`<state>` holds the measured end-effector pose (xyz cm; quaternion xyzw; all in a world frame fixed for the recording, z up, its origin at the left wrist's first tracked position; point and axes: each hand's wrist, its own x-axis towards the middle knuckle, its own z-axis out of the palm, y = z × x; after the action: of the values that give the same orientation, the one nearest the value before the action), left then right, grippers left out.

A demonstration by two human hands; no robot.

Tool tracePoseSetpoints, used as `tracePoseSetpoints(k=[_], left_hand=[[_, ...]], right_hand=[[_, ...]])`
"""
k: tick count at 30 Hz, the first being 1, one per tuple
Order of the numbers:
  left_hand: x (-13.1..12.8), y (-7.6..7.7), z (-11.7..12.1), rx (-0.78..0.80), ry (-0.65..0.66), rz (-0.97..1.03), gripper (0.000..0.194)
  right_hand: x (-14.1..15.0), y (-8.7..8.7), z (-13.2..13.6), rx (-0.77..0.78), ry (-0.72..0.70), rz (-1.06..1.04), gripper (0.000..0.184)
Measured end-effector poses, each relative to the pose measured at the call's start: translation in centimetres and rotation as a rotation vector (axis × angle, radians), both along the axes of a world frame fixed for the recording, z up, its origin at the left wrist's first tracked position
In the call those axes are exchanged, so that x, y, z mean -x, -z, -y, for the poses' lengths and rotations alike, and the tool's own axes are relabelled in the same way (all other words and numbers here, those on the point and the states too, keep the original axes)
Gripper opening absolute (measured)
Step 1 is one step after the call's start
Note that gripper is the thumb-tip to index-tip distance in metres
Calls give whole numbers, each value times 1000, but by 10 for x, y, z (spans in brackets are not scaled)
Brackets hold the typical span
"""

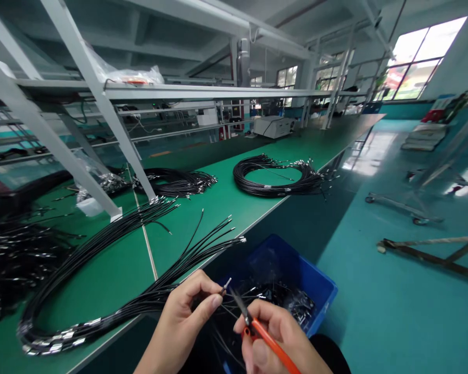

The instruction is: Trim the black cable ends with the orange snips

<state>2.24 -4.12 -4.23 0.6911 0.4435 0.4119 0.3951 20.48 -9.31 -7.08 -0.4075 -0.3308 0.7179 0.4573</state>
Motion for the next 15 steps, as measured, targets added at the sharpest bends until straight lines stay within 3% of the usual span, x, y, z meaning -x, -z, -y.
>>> tracePoseSetpoints(k=[7, 15], left_hand=[[-13, 4, 7, -191, -47, -235, 12], [-29, 16, 13, -442, -148, -468, 12]], right_hand=[[17, -12, -22, -201, 461, 180, 38], [31, -10, -28, -142, 610, 264, 38]])
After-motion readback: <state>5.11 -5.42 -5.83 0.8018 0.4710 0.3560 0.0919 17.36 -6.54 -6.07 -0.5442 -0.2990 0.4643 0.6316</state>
